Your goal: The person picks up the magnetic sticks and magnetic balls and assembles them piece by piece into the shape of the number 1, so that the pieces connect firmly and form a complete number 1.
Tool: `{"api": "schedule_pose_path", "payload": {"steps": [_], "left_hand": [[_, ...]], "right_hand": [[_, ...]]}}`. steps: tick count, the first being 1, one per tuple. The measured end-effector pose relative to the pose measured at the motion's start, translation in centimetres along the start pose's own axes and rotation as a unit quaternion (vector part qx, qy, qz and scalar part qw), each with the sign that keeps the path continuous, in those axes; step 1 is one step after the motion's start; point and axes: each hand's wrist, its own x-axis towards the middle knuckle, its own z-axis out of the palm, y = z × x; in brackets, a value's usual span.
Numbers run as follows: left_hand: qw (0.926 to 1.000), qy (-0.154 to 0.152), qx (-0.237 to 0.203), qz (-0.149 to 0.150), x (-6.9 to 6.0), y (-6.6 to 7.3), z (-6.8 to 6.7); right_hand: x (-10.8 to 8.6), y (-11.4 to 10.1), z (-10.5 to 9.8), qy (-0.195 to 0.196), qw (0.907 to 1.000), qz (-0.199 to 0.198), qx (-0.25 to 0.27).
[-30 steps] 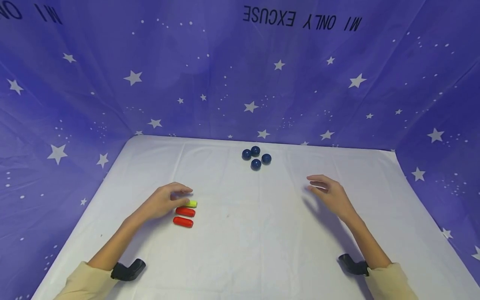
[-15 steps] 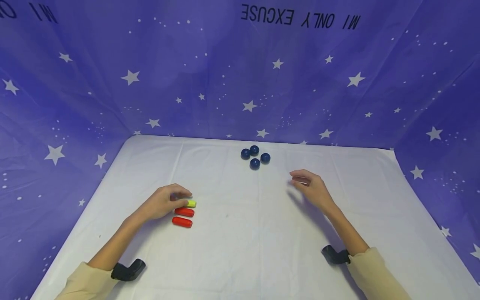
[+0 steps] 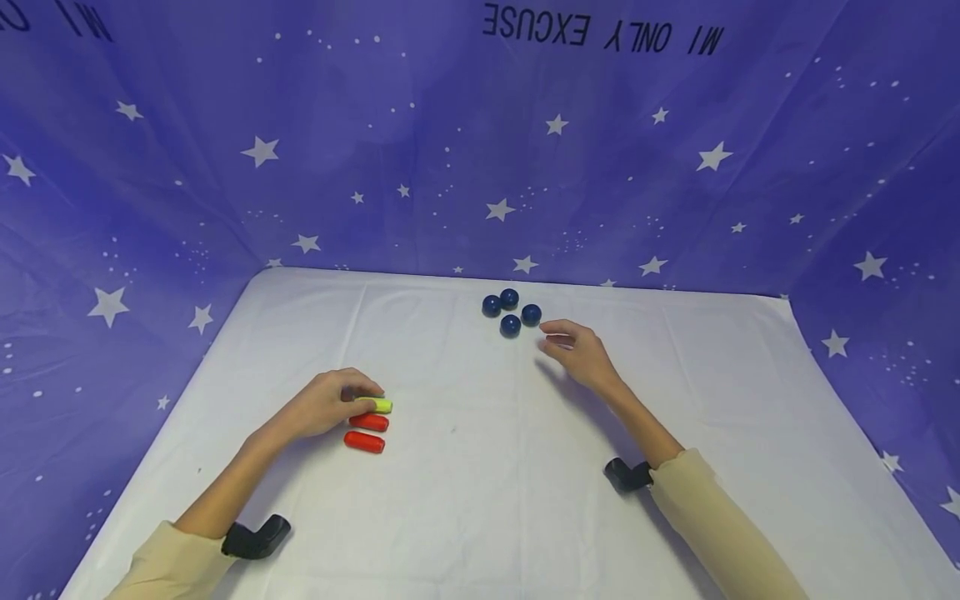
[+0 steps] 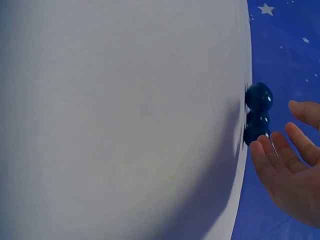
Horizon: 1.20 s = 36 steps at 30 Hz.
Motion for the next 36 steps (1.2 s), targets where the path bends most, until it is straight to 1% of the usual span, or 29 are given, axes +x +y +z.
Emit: {"api": "schedule_pose_path", "payload": {"steps": [8, 14, 17, 23, 29, 36], "left_hand": [[0.9999, -0.013, 0.000, -0.010, -0.1, 0.1, -0.1], [0.9997, -0.019, 0.001, -0.016, -0.1, 0.3, -0.2], [0.9997, -0.021, 0.000, -0.014, 0.0, 0.3, -0.3], [0.9996, -0.024, 0.002, -0.017, 0.1, 0.2, -0.4], [0.9993, -0.029, 0.005, -0.023, 0.3, 0.1, -0.3], [0.9992, -0.033, 0.001, -0.021, 0.5, 0.2, -0.4]], "right_hand": [[1.8, -1.2, 1.8, -0.015, 0.9995, 0.012, -0.026], [3.0, -1.6, 2.5, -0.004, 0.9983, 0.017, -0.055], [3.4, -1.7, 2.6, 0.003, 0.9977, 0.019, -0.064], [4.1, -1.8, 3.0, 0.009, 0.9969, 0.024, -0.074], [4.5, -1.8, 3.4, 0.018, 0.9950, 0.022, -0.096], [4.7, -2.2, 3.6, 0.013, 0.9945, 0.017, -0.103]]}}
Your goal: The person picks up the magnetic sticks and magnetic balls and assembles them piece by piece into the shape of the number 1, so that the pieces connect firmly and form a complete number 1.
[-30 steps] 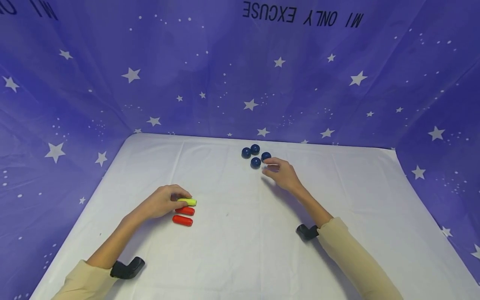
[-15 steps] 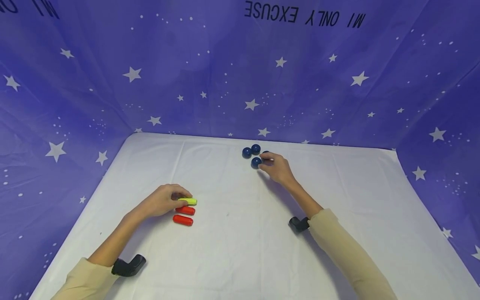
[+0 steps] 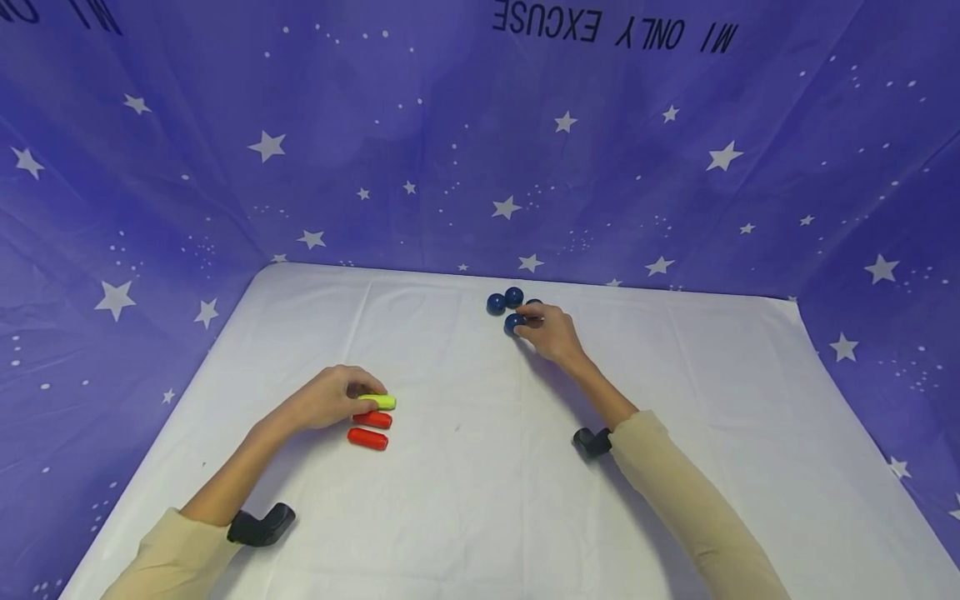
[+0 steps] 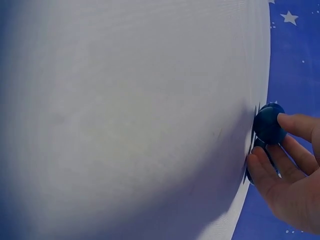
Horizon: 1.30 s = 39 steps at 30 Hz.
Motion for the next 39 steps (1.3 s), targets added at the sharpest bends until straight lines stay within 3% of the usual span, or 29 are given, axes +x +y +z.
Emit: {"api": "schedule_pose_path", "payload": {"steps": [8, 19, 39], "left_hand": [[0.9999, 0.005, -0.004, -0.009, 0.5, 0.1, 0.1], [0.9996, 0.027, -0.001, 0.005, 2.5, 0.8, 1.1], [0.9945, 0.100, -0.016, 0.028, 6.5, 4.3, 4.8]], "right_hand": [[0.0, 0.1, 0.0, -0.003, 1.0000, 0.002, 0.004], [0.0, 0.4, 0.0, -0.010, 0.9999, 0.012, 0.004], [-0.9, 0.8, -0.9, -0.022, 0.9989, 0.034, 0.025]]}}
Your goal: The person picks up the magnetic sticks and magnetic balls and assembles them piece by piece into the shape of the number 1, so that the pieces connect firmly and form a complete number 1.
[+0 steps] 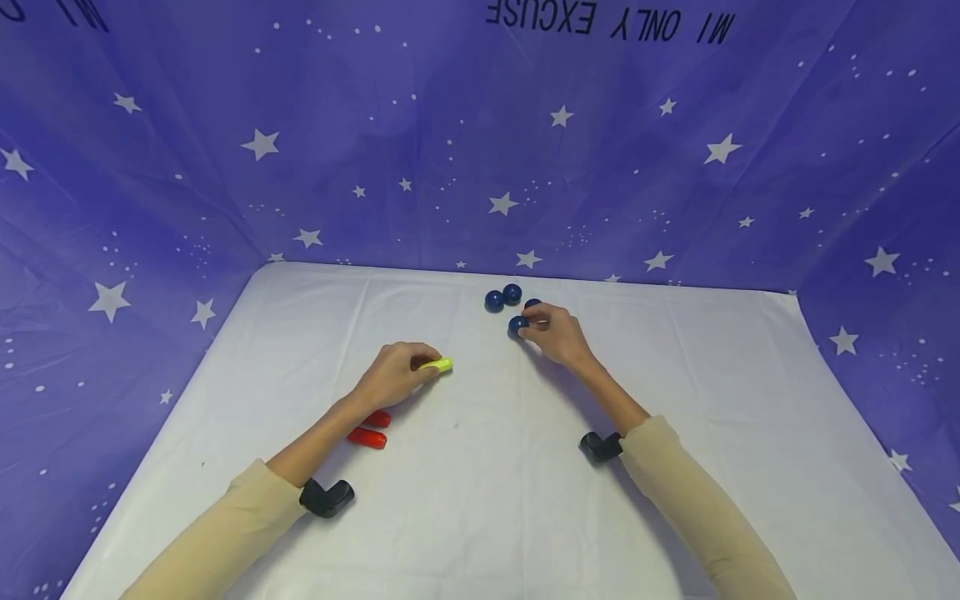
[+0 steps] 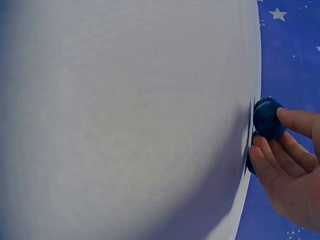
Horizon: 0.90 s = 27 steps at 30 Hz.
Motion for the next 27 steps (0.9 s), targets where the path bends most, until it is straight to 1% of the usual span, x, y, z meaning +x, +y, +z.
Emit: {"api": "schedule_pose_path", "payload": {"steps": [6, 10, 17, 27], "left_hand": [[0.9999, 0.013, -0.007, -0.002, 1.0, 0.8, 1.0], [0.9997, 0.020, -0.012, 0.000, 1.5, 1.2, 1.5], [0.9996, 0.027, -0.006, 0.000, 2.4, 1.7, 2.4], [0.9991, 0.036, -0.019, 0.007, 3.2, 2.5, 3.4]], "right_hand": [[-0.1, 0.2, -0.1, -0.002, 0.9999, 0.001, 0.014], [-0.4, 0.1, -0.2, -0.007, 0.9998, 0.001, 0.020], [-0.9, -0.1, -0.3, -0.014, 0.9996, 0.006, 0.023], [-1.3, 0.2, -0.5, -0.017, 0.9995, 0.003, 0.026]]}}
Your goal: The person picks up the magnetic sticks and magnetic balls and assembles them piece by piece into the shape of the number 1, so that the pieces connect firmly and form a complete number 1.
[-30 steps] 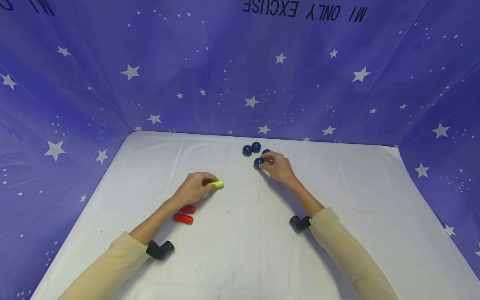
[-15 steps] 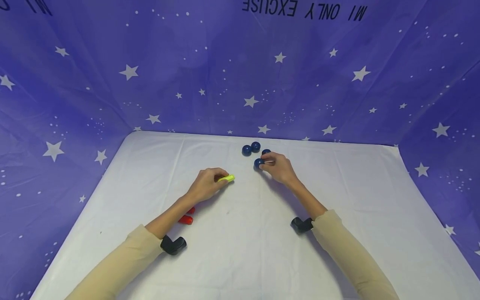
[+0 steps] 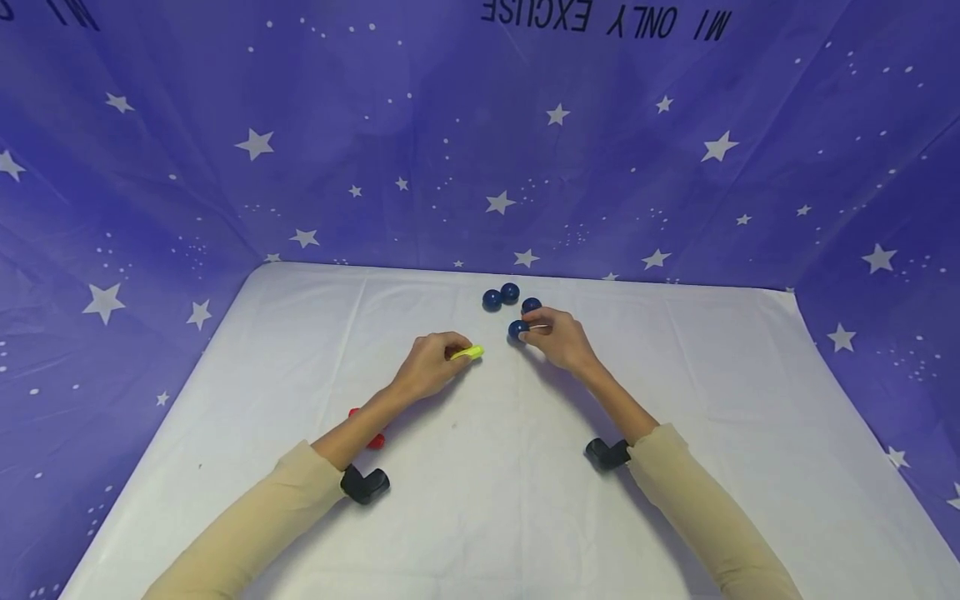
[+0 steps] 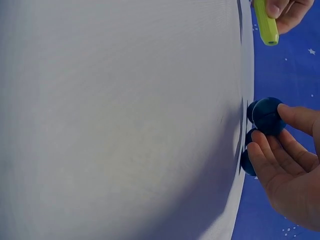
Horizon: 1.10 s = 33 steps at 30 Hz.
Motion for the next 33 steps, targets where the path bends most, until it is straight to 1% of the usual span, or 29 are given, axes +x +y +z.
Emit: {"api": "schedule_pose_path", "payload": {"steps": [10, 21, 29, 33], "left_hand": [[0.9999, 0.010, 0.005, -0.003, 0.8, 0.5, 0.8], [0.9998, 0.010, -0.009, -0.017, 1.5, 0.8, 1.2], [0.9997, 0.012, -0.019, -0.007, 1.7, 1.0, 1.6], [0.9997, 0.009, -0.023, -0.007, 1.9, 1.1, 1.7]], "right_hand": [[-0.4, -0.1, -0.1, -0.004, 1.0000, -0.005, 0.005], [-0.5, -0.3, 0.0, -0.007, 0.9996, -0.006, 0.027], [-0.7, -0.4, 0.1, -0.006, 0.9996, -0.008, 0.027], [-0.8, -0.5, 0.2, -0.007, 0.9995, -0.008, 0.029]]}}
